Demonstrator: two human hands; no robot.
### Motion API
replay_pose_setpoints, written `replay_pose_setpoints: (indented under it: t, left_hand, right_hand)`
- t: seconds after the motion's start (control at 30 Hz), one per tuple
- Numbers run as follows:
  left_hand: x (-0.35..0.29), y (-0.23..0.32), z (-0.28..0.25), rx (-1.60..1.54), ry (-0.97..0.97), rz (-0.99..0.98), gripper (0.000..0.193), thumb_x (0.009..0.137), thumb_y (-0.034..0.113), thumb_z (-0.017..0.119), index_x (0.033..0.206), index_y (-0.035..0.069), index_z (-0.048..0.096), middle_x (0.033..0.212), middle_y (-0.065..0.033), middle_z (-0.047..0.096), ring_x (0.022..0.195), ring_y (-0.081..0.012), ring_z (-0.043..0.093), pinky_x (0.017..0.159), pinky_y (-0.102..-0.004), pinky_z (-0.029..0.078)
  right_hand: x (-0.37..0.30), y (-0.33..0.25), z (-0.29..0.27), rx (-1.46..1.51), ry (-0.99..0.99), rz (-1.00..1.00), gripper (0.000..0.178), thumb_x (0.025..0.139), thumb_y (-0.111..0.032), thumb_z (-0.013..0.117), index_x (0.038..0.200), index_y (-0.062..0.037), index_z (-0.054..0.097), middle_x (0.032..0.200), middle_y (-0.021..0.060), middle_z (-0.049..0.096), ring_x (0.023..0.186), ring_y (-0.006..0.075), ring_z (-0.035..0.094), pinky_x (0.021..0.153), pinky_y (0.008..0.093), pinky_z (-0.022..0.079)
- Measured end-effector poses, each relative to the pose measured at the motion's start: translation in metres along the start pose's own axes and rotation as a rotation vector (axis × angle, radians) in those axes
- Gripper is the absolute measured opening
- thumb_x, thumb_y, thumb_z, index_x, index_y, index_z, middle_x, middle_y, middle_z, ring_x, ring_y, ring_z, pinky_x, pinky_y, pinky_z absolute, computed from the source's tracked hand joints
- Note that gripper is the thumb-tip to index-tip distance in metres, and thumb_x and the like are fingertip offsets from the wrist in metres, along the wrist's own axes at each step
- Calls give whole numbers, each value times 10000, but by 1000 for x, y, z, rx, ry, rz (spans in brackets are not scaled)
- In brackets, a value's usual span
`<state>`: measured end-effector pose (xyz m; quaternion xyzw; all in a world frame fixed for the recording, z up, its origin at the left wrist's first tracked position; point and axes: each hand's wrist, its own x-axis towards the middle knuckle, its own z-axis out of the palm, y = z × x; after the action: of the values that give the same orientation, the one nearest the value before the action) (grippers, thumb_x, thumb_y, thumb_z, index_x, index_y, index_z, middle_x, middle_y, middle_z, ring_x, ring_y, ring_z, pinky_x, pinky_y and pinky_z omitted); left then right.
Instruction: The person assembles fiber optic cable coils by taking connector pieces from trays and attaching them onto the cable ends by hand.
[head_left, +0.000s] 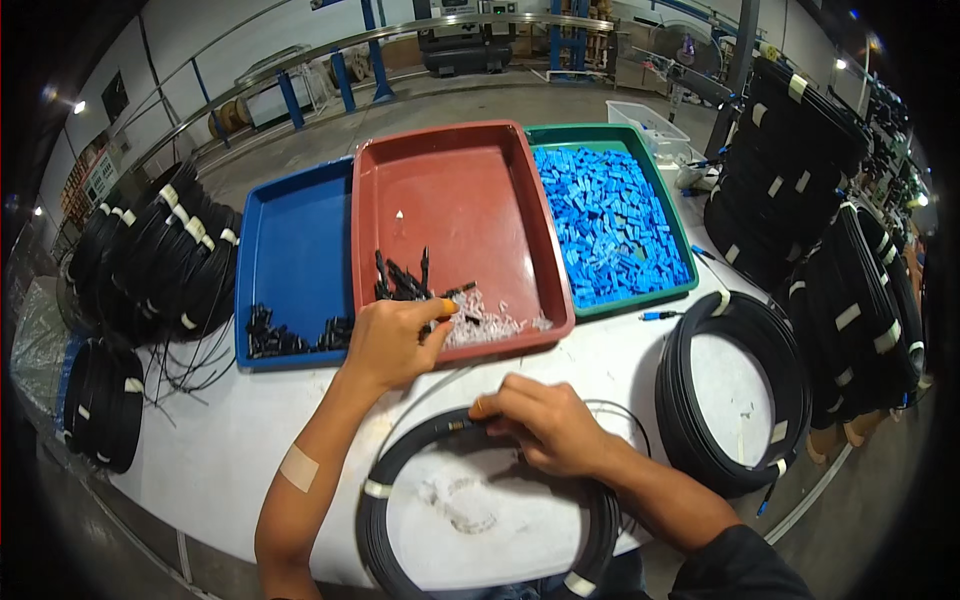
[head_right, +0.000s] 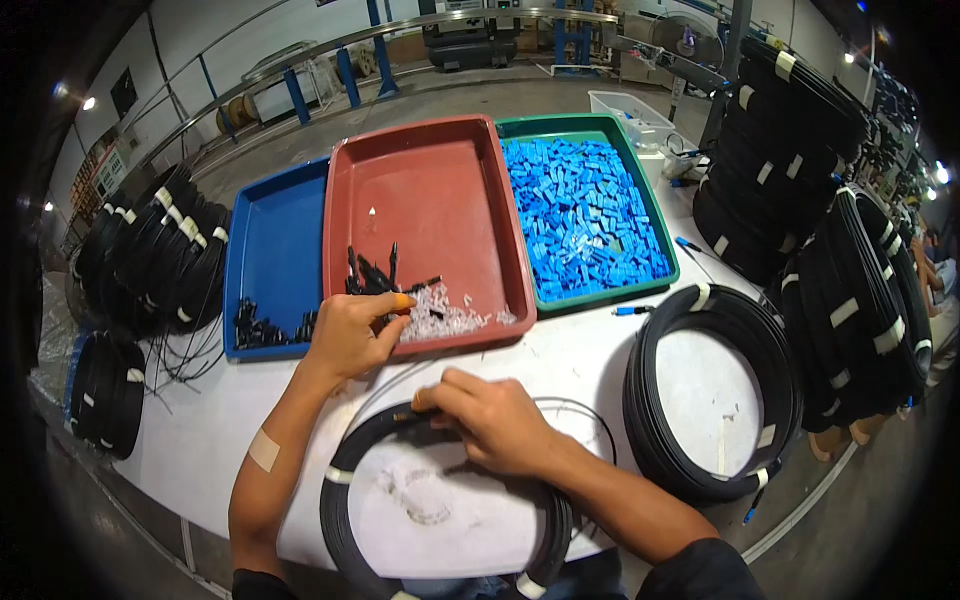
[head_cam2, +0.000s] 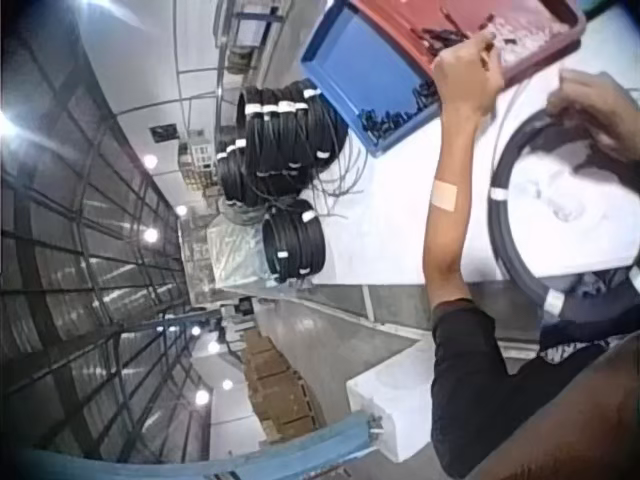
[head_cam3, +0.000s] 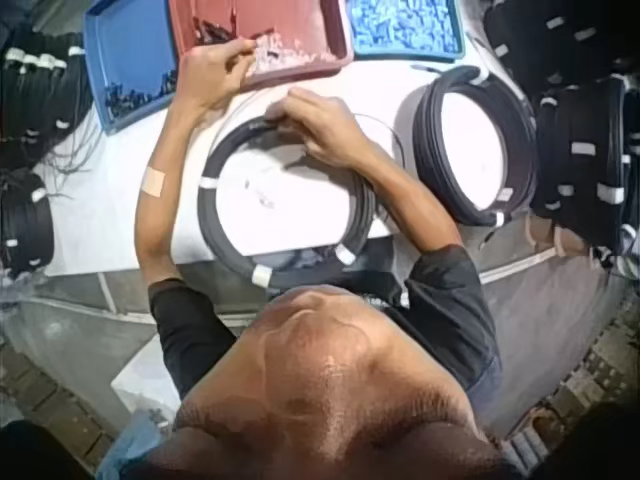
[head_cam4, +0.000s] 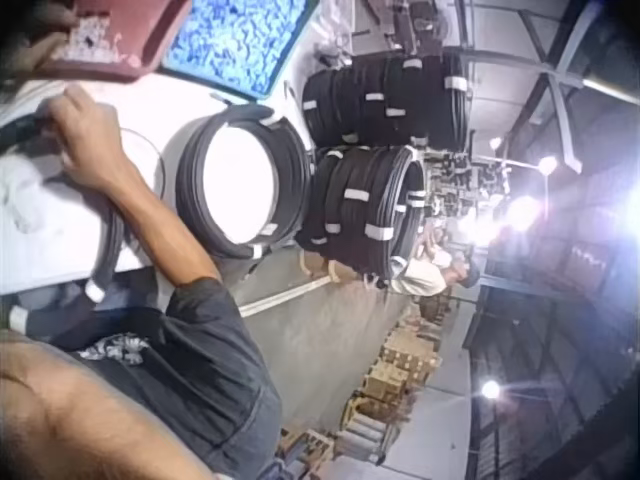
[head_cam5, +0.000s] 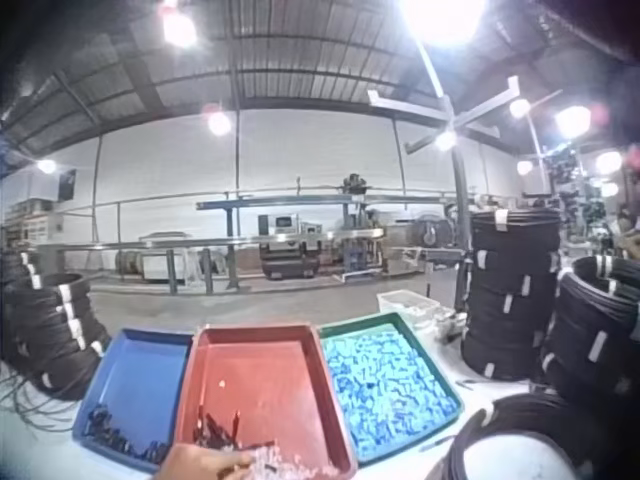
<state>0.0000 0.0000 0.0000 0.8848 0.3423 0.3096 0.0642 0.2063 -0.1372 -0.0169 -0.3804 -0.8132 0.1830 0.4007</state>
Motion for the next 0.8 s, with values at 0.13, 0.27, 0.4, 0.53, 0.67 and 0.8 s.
replay_pose_setpoints:
  t: [0.13,0.27,0.4,0.53,0.67,0.8]
  left_hand:
    - [34,-18,18,111,-94,96,163,789,190,776,923,97,786,835,-97,749,709,-283,717,637,-393,555]
    - [62,-29,28,184,-196,183,119,756,145,763,862,97,786,819,-58,728,755,-281,710,658,-418,548]
    - [73,-49,30,182,-171,200,92,755,125,741,833,91,775,812,-53,706,781,-287,696,664,-414,545]
    - [74,-50,24,189,-158,247,85,777,142,730,839,93,759,934,-51,677,872,-270,677,694,-412,546]
    - [70,-60,31,305,-137,363,84,787,150,722,845,90,712,1005,-44,650,892,-256,670,694,-406,546]
    - [67,-53,12,179,-146,362,74,802,112,694,849,66,662,951,-67,662,861,-282,680,686,-409,547]
  right_hand:
    - [0,-5,-3,50,-1,51,295,786,39,726,1064,-57,702,845,76,637,679,266,677,558,356,531]
    - [5,2,-6,85,-9,77,340,784,26,719,1109,-68,695,844,59,626,653,251,667,538,351,529]
    - [10,-1,-11,110,-59,121,417,693,132,661,1083,-10,713,850,79,675,704,220,723,600,317,574]
    - [10,2,-8,105,-29,100,416,703,104,667,1096,-29,705,842,66,656,673,219,701,572,320,561]
    - [10,4,-4,87,-3,71,374,756,59,704,1115,-46,687,843,66,630,671,243,680,553,339,542]
    - [11,2,-5,48,18,65,306,803,47,718,1089,-52,668,860,103,607,740,291,674,611,374,537]
